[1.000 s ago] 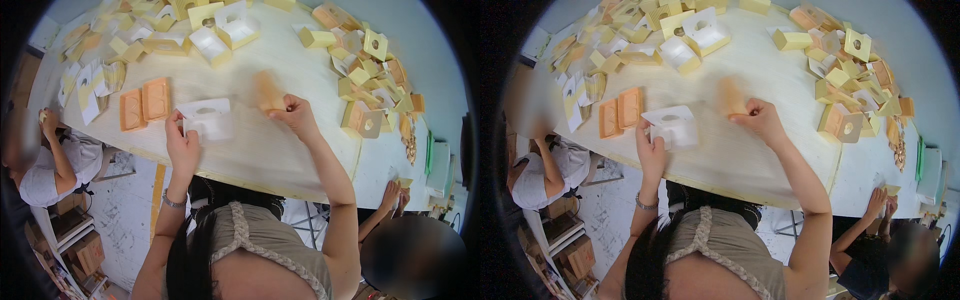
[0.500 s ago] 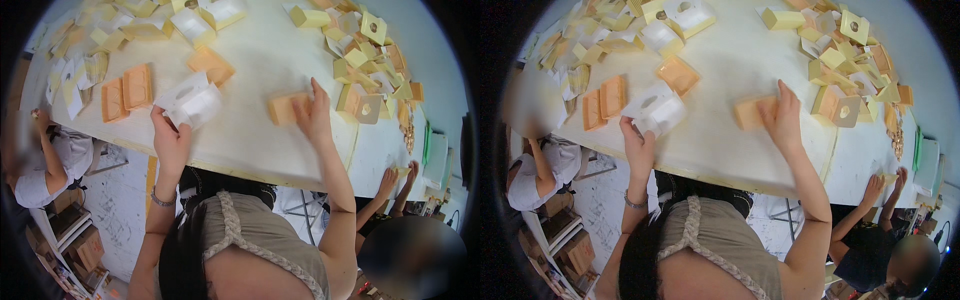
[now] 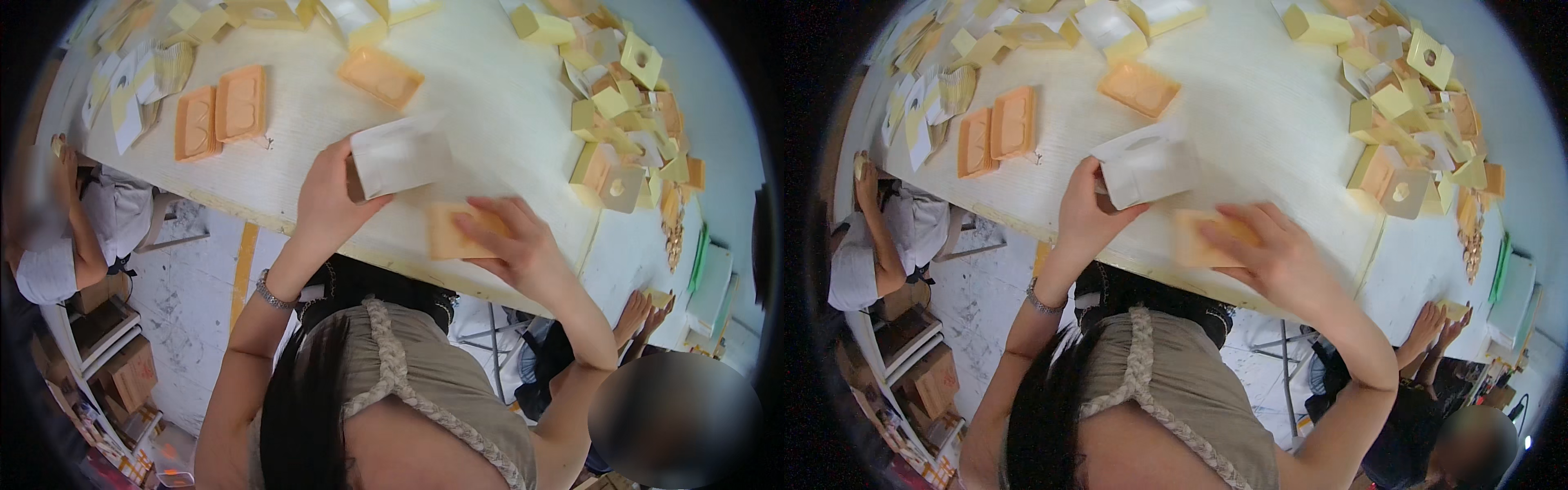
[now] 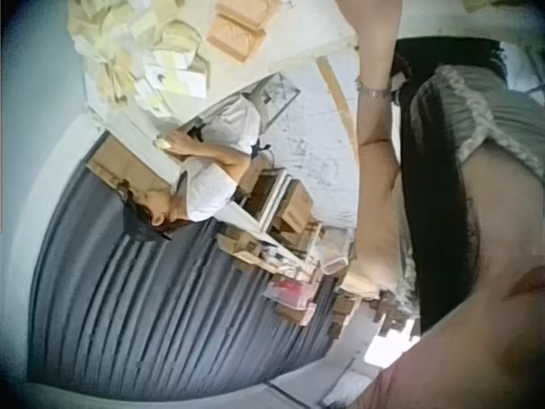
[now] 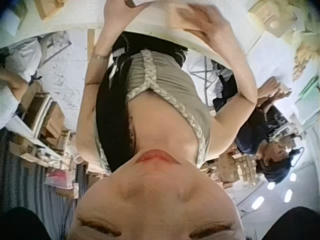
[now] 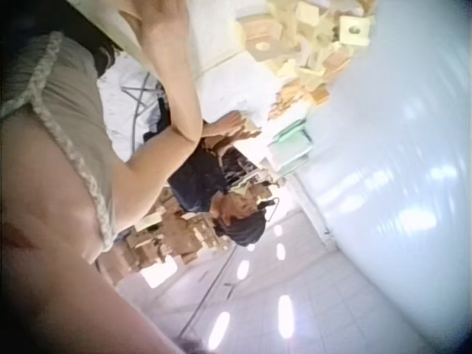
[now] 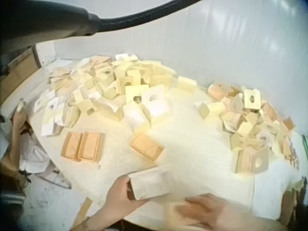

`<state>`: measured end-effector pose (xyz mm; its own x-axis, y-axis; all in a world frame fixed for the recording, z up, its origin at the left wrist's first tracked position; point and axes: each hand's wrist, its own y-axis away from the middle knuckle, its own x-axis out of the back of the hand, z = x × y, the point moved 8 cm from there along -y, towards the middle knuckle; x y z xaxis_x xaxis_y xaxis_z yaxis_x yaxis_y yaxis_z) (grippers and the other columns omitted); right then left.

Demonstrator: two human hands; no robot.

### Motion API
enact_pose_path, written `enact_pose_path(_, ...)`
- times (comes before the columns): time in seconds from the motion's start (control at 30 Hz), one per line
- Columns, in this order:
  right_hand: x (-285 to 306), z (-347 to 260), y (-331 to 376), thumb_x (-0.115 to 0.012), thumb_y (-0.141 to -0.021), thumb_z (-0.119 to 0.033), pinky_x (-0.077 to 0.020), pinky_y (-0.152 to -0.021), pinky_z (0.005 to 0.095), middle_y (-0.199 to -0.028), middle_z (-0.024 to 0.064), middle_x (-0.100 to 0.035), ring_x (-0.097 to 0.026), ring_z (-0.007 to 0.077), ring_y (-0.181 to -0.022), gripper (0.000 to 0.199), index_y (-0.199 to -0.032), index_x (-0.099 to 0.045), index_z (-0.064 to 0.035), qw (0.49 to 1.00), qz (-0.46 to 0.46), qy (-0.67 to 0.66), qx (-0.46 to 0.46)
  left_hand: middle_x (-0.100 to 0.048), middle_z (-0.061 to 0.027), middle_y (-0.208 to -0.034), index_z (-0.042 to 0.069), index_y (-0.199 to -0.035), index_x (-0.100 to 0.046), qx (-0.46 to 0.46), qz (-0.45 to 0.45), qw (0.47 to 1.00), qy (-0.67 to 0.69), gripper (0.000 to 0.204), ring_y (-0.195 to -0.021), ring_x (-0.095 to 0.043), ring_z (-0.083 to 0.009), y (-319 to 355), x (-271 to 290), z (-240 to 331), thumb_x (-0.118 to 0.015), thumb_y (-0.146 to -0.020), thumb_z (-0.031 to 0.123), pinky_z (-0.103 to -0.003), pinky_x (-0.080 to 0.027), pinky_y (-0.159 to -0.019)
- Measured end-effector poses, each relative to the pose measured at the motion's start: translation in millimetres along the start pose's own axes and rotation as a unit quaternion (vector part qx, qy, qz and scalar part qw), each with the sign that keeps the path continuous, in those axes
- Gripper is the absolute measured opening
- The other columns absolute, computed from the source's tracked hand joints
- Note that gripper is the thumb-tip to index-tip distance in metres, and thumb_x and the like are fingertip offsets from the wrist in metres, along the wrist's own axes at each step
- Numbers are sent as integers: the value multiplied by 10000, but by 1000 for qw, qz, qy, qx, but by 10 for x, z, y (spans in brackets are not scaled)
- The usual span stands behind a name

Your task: The person repeatedly picks up small yellow paper boxes and white inserts from a table, places the inserts into the boxes, and sets the assembled units aside. The hands work continuously across the table surface, handling items one at a time.

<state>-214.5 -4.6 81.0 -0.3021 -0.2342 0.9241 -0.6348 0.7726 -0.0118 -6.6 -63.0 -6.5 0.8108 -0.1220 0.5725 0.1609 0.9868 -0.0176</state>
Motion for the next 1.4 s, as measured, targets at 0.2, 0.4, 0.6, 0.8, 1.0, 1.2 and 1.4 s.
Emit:
enact_pose_path(0.2,-59,-174,-798,-640,-763,-177,-438,-915,365,-1097,58,-576,-540,238,-1057,308,-1064,-682,-132,978,84,179,70,-599,-145,-1163,38,-1372,-441,-76,-43,996,21,872,-1029,-599,-299,-35,-89,56,-883,-632,175,-384,-497,-907)
enact_pose_path(0.4,-343,-83,-857,-652,-794,-190,-412,-984,411,-1195,91,-542,-493,291,-1146,373,-1162,-644,-130,989,56,103,94,-600,-161,-1195,54,-1412,-411,-38,-104,993,50,930,-1095,-583,-329,-93,-103,37,-883,-623,195,-398,-482,-926)
enact_pose_path(0.6,-203,-151,-727,-678,-799,-214,-391,-1001,446,-1379,119,-482,-476,317,-1165,437,-1225,-630,-127,989,-13,130,69,-599,-162,-1187,66,-1397,-418,-27,-97,994,34,913,-1114,-570,-352,-75,-112,-18,-881,-626,220,-421,-475,-928)
enact_pose_path(0.8,-108,-13,-575,-662,-812,-174,-381,-969,410,-1329,107,-556,-512,240,-1137,356,-1165,-675,-129,983,-14,176,52,-603,-155,-1178,71,-1392,-424,-57,-71,996,16,923,-1101,-579,-347,-51,-113,-32,-889,-613,245,-419,-483,-919)
enact_pose_path(1.0,-122,1,-588,-673,-805,-169,-366,-964,401,-1317,110,-579,-508,223,-1137,299,-1101,-702,-144,983,6,170,67,-638,-134,-1035,26,-1331,-470,-94,-43,994,-17,902,-871,-644,-260,-79,-90,10,-919,-579,238,-345,-532,-743)
enact_pose_path(1.2,-193,60,-485,-690,-828,-156,-333,-988,406,-1337,82,-593,-488,224,-1134,256,-1081,-715,-126,988,34,146,49,-640,-120,-1008,25,-1290,-490,-85,-27,996,-21,848,-837,-645,-247,-57,-117,7,-916,-584,225,-334,-533,-711)
enact_pose_path(1.4,-161,399,-486,-718,-801,-130,-298,-984,406,-1280,16,-645,-504,207,-1076,298,-1098,-720,-134,993,31,-99,-48,-638,-121,-997,21,-1272,-503,-115,-9,993,-28,823,-830,-646,-243,-18,-81,50,-912,-587,220,-336,-535,-702)
